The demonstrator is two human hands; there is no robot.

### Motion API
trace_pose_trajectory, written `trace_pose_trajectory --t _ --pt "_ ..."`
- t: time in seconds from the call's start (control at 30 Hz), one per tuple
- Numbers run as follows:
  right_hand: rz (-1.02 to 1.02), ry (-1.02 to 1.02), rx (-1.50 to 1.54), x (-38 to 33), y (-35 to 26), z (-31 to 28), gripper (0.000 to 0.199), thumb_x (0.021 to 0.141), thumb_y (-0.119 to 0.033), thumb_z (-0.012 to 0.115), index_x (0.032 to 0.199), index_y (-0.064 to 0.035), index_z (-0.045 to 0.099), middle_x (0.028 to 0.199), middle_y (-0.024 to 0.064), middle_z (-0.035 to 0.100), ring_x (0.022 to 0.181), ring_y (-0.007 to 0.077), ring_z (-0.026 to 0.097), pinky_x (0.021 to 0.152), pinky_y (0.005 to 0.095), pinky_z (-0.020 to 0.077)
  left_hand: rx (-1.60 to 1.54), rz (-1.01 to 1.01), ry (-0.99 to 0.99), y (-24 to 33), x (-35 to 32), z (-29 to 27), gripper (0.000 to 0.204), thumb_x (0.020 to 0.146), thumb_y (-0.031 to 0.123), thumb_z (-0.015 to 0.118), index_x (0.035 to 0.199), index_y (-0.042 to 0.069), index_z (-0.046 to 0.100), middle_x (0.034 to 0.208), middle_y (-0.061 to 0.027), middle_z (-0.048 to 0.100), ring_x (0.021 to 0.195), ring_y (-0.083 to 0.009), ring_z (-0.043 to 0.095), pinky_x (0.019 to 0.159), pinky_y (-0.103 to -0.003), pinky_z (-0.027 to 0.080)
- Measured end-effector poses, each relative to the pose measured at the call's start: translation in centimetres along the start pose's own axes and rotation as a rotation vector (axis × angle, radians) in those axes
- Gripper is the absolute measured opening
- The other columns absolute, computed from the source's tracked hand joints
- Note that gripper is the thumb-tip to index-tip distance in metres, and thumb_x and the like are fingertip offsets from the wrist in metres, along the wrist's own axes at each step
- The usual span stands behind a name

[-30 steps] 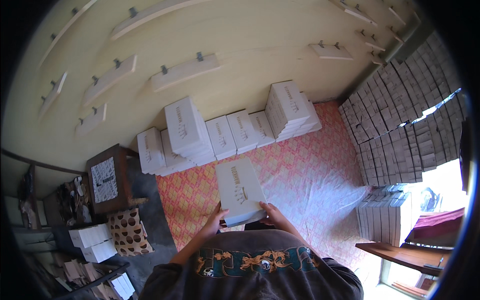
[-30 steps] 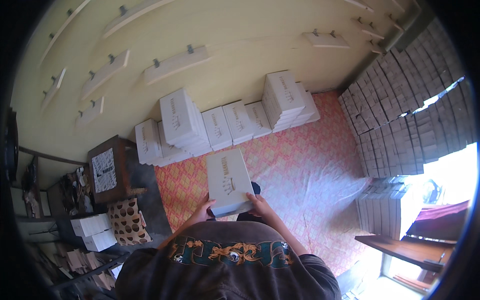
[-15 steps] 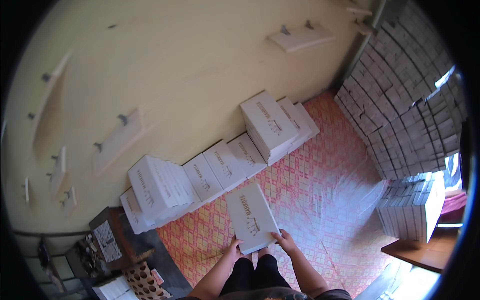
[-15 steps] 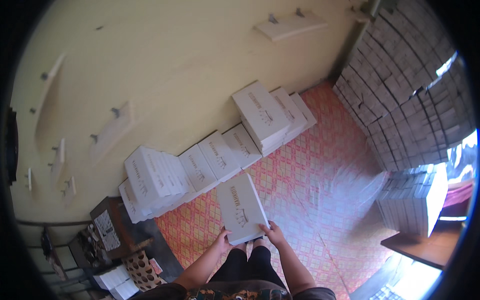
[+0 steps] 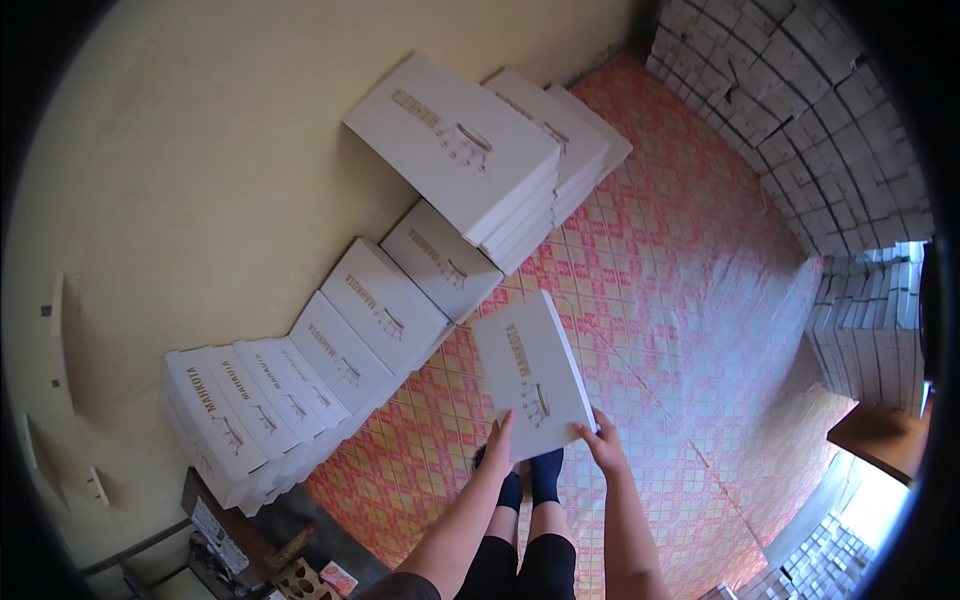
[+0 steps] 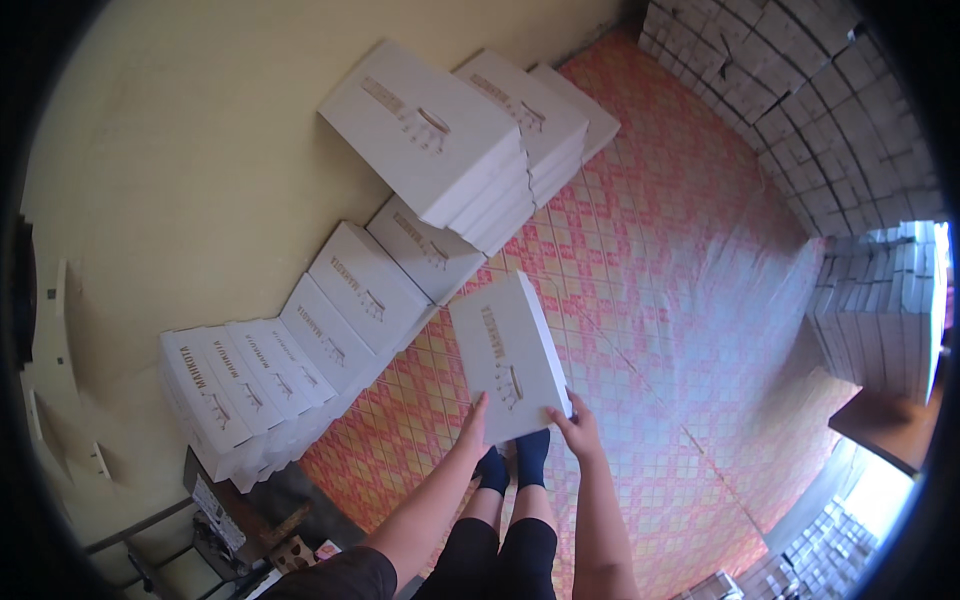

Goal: The person repeatedly picks up white cardboard boxes from a table and stacks them on the floor in a small room. The boxes are handled one at a time and placed in a growing pile against a wall.

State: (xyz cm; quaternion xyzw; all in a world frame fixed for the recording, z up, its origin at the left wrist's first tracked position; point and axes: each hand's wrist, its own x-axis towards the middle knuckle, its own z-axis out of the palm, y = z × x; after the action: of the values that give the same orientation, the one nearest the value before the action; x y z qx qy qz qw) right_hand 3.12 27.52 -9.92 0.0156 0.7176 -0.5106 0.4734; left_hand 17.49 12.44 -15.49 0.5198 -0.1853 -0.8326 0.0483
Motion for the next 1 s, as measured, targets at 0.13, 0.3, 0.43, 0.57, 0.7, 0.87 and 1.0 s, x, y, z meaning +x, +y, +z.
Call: trace_pose_trajectory --t 0.13,0.3,0.43,0.57,0.7,0.87,1.0 --pt "-0.065 -0.073 -0.015 4.0 -0.6 0.7 0.058 0.077 -0.024 0.063 0.124 0.0026 0.044 0.111 0.0126 0.055 0.098 0.019 0.052 0.084 0.0309 0.0419 -0.007 0.204 0.082 -0.6 2.8 -1.3 0.066 0.085 0.038 0.056 0.132 0.002 0.027 0.128 -0.0128 0.041 0.117 -0.0235 0.042 0.095 -0.036 0.036" --pt "-0.059 -0.186 0.061 7.5 0.4 0.5 0.062 0.073 -0.025 0.067 0.125 0.0009 0.045 0.113 0.015 0.055 0.102 0.022 0.052 0.085 0.0327 0.0422 -0.006 0.325 0.17 -1.1 4.2 -1.5 0.062 0.086 0.035 0.055 0.131 0.002 0.029 0.126 -0.0122 0.042 0.114 -0.0222 0.044 0.094 -0.034 0.037" --pt "-0.05 -0.219 0.088 8.7 0.0 0.0 0.06 0.072 -0.021 0.067 0.124 0.0013 0.045 0.115 0.0141 0.053 0.105 0.0218 0.05 0.088 0.0327 0.0404 -0.009 0.386 0.255 -0.5 4.0 0.8 0.059 0.086 0.033 0.054 0.13 0.003 0.029 0.122 -0.0111 0.044 0.109 -0.021 0.046 0.091 -0.033 0.037" --pt "-0.038 -0.279 0.085 11.0 -1.4 -0.2 0.059 0.072 -0.017 0.066 0.123 0.002 0.045 0.116 0.0131 0.052 0.106 0.0216 0.05 0.091 0.0326 0.0385 -0.044 0.453 0.249 -0.2 5.2 1.4 0.057 0.086 0.034 0.054 0.127 0.002 0.031 0.117 -0.0104 0.046 0.106 -0.0199 0.047 0.089 -0.033 0.038" --pt "-0.032 -0.302 0.067 11.4 -1.8 -0.1 0.059 0.072 -0.015 0.066 0.124 0.0024 0.045 0.112 0.0123 0.055 0.104 0.0213 0.05 0.091 0.0326 0.0384 -0.004 0.48 0.25 -0.5 6.2 0.6 0.056 0.085 0.036 0.054 0.125 0.002 0.033 0.115 -0.0101 0.047 0.104 -0.0193 0.047 0.087 -0.033 0.039" --pt "0.021 -0.308 0.066 11.7 -1.1 0.5 0.06 0.072 -0.016 0.066 0.125 0.0012 0.045 0.11 0.0125 0.056 0.104 0.0214 0.051 0.09 0.033 0.0389 0.003 0.5 0.235 -0.7 6.9 -0.5 0.057 0.085 0.038 0.054 0.124 0.003 0.032 0.114 -0.0101 0.047 0.105 -0.0194 0.046 0.088 -0.033 0.039" --pt "0.007 -0.329 -0.022 12.0 -1.1 0.2 0.06 0.072 -0.019 0.066 0.125 -0.0001 0.045 0.113 0.0144 0.053 0.105 0.0231 0.05 0.091 0.0341 0.039 -0.053 0.503 0.178 -1.0 7.7 -0.8 0.061 0.085 0.04 0.054 0.127 0.003 0.03 0.117 -0.011 0.044 0.106 -0.0204 0.046 0.089 -0.034 0.038"
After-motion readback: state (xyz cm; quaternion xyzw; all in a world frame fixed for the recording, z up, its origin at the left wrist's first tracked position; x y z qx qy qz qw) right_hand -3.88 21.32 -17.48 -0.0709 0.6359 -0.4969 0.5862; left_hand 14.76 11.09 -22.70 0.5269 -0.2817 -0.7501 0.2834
